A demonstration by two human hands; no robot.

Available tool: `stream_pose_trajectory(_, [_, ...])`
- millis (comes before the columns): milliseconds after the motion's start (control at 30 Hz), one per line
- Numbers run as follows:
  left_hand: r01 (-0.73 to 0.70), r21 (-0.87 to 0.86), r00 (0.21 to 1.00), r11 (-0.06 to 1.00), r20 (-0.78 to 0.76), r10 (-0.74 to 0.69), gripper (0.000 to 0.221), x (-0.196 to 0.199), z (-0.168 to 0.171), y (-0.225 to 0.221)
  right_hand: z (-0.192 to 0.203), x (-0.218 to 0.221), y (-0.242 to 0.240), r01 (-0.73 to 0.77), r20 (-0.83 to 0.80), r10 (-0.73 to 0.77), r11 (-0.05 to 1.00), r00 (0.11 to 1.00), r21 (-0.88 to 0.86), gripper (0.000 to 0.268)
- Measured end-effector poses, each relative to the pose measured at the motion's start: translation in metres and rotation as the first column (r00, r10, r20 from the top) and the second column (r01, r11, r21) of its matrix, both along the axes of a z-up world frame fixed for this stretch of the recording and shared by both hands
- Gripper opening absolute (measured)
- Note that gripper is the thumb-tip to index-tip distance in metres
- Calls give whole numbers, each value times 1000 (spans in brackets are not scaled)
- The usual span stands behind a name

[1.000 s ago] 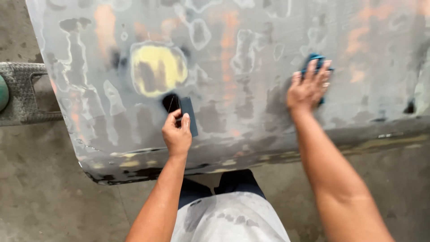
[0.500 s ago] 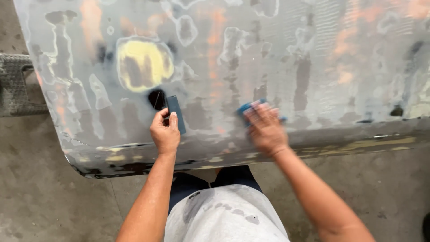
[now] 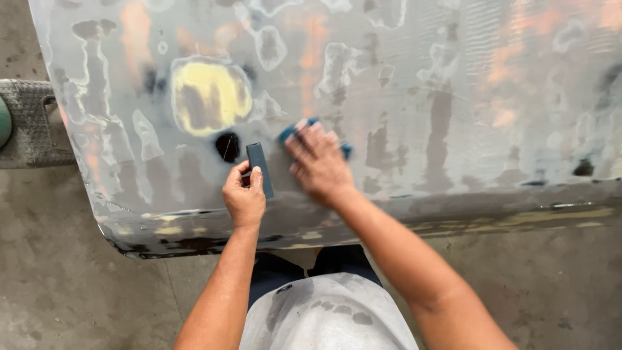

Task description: The person scrubs a large, flat, metallic surface using a black rectangular block in one hand and a blue cloth in the other. They move across the surface, wiping and scrubbing different areas to remove residue.

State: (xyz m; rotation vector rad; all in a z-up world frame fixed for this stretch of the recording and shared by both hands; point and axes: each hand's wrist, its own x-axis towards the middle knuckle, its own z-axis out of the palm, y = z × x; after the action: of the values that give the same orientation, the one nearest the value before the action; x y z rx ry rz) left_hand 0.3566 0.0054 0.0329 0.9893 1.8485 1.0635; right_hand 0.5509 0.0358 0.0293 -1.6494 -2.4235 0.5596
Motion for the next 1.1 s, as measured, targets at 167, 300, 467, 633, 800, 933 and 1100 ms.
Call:
stream_pose_trajectory(167, [62,96,981,993,-187,-43,22,-2,27,22,-11,58,-6,-203,30,204,979,979,-23,65])
stream_pose_trajectory(300, [386,291,708,875,-702,-79,27,11,36,44,-43,176,29,408,179,-442,891,879,197,57])
stream_pose_trajectory(467, [566,53,505,823,-811,-295,31,69,25,28,-33,199,66,707,35,-732,669,681,228,62])
stream_pose_trajectory(633, [761,4,413,649,-775,-479,31,78,17,12,5,174,73,359,37,-366,926,930,121,64])
stream_pose_trajectory(800, [603,121,479,789,-845,-237,38,27,-14,78,-2,179,71,413,15,-421,895,907,166,65])
stream_pose_trajectory(933, [276,127,561,953,-826,-53,44,82,-6,93,4,174,70,401,41,-412,901,910,165,65])
stream_pose_trajectory(1100, [915,109,300,388,-826,-476,48,161,0,26,-1,174,69,418,80,-443,882,893,216,67])
